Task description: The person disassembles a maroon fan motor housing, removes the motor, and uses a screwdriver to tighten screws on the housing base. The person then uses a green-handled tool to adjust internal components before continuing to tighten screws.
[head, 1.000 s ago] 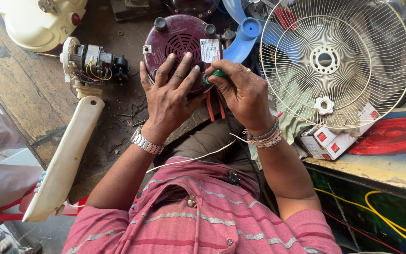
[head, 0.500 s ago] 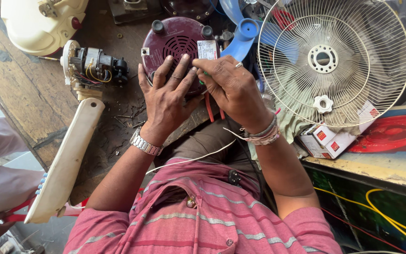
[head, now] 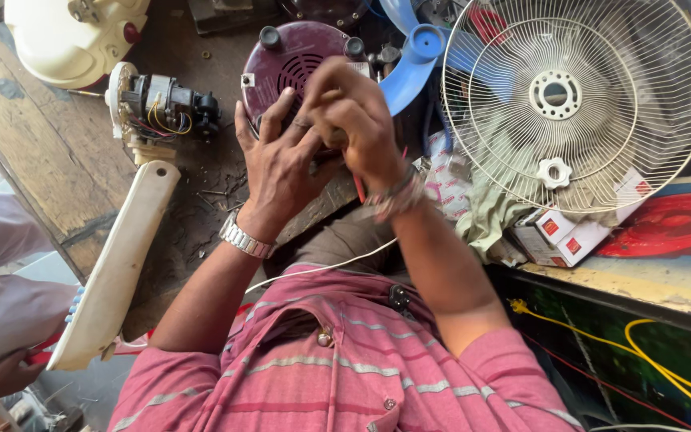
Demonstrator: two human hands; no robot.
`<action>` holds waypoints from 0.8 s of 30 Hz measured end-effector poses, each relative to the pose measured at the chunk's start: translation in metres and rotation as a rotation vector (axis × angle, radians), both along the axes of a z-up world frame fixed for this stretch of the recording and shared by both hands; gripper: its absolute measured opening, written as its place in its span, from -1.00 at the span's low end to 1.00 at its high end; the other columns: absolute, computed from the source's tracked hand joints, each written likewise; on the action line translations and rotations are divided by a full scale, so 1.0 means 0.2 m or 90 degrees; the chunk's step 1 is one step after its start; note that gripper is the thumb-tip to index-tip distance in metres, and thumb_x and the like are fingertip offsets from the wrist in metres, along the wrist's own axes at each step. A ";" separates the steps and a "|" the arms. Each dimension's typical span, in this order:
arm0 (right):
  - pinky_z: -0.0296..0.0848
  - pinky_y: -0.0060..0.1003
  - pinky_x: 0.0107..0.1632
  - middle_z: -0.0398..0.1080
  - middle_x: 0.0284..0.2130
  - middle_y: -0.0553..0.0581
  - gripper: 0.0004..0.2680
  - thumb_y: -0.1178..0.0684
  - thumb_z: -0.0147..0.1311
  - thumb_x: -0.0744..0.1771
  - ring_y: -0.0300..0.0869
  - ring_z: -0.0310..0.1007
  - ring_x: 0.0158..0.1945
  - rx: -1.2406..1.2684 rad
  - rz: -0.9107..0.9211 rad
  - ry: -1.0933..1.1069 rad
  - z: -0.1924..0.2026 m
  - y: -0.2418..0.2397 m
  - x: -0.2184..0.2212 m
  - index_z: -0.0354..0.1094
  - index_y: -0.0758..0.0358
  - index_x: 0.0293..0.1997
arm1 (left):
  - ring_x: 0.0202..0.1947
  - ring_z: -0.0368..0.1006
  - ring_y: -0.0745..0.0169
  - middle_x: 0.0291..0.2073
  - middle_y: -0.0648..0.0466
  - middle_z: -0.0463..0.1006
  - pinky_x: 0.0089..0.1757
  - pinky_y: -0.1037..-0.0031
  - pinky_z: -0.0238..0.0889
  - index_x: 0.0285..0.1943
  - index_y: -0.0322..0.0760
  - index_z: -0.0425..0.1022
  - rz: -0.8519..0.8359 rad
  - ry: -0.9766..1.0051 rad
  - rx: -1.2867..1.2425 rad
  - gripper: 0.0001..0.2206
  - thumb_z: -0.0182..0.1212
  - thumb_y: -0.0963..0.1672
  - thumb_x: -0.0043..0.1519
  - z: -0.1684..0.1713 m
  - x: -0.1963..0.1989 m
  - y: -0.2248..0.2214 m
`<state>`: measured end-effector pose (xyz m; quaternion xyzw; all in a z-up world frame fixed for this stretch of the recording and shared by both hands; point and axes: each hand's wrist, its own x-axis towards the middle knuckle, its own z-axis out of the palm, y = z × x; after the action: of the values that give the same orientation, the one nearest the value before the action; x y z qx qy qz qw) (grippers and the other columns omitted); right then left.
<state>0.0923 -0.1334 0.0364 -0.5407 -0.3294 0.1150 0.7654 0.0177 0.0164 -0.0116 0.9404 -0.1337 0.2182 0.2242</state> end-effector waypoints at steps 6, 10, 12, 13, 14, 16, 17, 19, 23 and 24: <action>0.06 -0.53 -0.49 0.27 -0.52 -0.07 -0.85 0.16 -0.20 0.45 -0.45 0.05 -0.58 -0.047 0.333 0.101 0.10 -0.08 0.12 0.33 0.35 -0.04 | 0.47 0.16 0.03 0.09 0.21 0.59 0.35 -0.32 -0.42 0.07 0.03 0.59 -0.007 0.013 -0.028 -0.59 0.53 0.09 0.11 0.02 0.02 0.01; 0.43 -0.41 0.02 0.41 -0.19 0.08 -0.88 0.25 -0.23 0.52 -0.32 0.40 -0.11 -0.100 0.002 -0.040 0.12 -0.04 -0.08 0.28 0.38 0.10 | 0.45 0.15 -0.01 0.29 0.03 0.49 0.34 -0.31 -0.42 0.28 -0.06 0.56 0.004 -0.029 -0.025 -0.46 0.50 0.08 0.14 0.01 0.00 0.00; 0.42 -0.45 0.02 0.41 -0.22 0.03 -0.86 0.29 -0.22 0.46 -0.37 0.40 -0.12 -0.130 -0.168 -0.050 0.13 -0.03 -0.14 0.30 0.34 0.04 | 0.44 0.16 -0.01 0.34 0.10 0.47 0.33 -0.32 -0.42 0.28 -0.06 0.56 0.005 -0.021 -0.025 -0.45 0.49 0.07 0.10 0.03 0.00 0.00; 0.34 -0.48 -0.08 0.39 -0.27 0.02 -0.85 0.30 -0.22 0.46 -0.39 0.32 -0.21 -0.083 -0.188 -0.041 0.13 -0.01 -0.16 0.31 0.34 0.04 | 0.44 0.16 0.00 0.37 0.11 0.45 0.33 -0.31 -0.42 0.28 -0.06 0.56 0.006 -0.021 -0.022 -0.46 0.48 0.07 0.11 0.04 -0.01 0.00; 0.27 -0.51 -0.18 0.36 -0.33 0.01 -0.85 0.30 -0.22 0.46 -0.41 0.24 -0.30 -0.038 -0.208 -0.034 0.13 0.00 -0.17 0.32 0.34 0.05 | 0.44 0.16 0.00 0.40 0.12 0.43 0.33 -0.30 -0.42 0.28 -0.06 0.56 0.007 -0.022 -0.022 -0.47 0.48 0.06 0.12 0.05 -0.01 0.00; 0.20 -0.53 -0.29 0.33 -0.40 0.00 -0.84 0.31 -0.23 0.45 -0.42 0.16 -0.39 0.024 -0.218 -0.016 0.12 0.03 -0.19 0.32 0.33 0.02 | 0.44 0.17 0.02 0.42 0.14 0.41 0.34 -0.29 -0.42 0.27 -0.04 0.57 0.011 -0.020 -0.023 -0.48 0.48 0.05 0.12 0.06 -0.01 -0.01; 0.19 -0.53 -0.30 0.32 -0.41 0.00 -0.84 0.32 -0.25 0.43 -0.41 0.16 -0.40 0.042 -0.207 -0.005 0.11 0.04 -0.19 0.32 0.33 -0.01 | 0.43 0.17 0.03 0.42 0.15 0.41 0.34 -0.29 -0.42 0.26 -0.02 0.58 0.014 -0.016 -0.025 -0.49 0.47 0.05 0.11 0.06 -0.01 -0.01; 0.18 -0.52 -0.33 0.30 -0.39 0.00 -0.84 0.33 -0.26 0.40 -0.41 0.14 -0.42 0.050 -0.201 -0.005 0.09 0.06 -0.21 0.30 0.33 -0.06 | 0.44 0.17 0.05 0.43 0.18 0.41 0.36 -0.28 -0.41 0.26 0.00 0.58 0.019 -0.008 -0.020 -0.50 0.48 0.04 0.12 0.05 -0.03 0.00; 0.11 -0.49 -0.39 0.28 -0.39 0.02 -0.82 0.34 -0.28 0.33 -0.43 0.08 -0.51 0.009 0.034 0.087 0.10 0.00 -0.10 0.29 0.35 -0.14 | 0.48 0.17 0.07 0.36 0.24 0.45 0.38 -0.27 -0.40 0.07 0.10 0.57 0.008 0.012 -0.015 -0.66 0.50 0.04 0.14 0.04 -0.04 0.00; 0.08 -0.49 -0.40 0.28 -0.41 0.02 -0.81 0.35 -0.28 0.30 -0.44 0.06 -0.53 0.002 0.158 0.140 0.12 -0.03 -0.03 0.30 0.36 -0.14 | 0.49 0.17 0.07 0.32 0.26 0.47 0.39 -0.27 -0.40 -0.04 0.15 0.58 0.002 0.017 -0.015 -0.72 0.51 0.05 0.13 0.04 -0.03 0.01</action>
<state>0.0863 -0.1389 0.0613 -0.4788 -0.3082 0.2668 0.7776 0.0115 0.0186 -0.0027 0.9405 -0.1269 0.2078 0.2370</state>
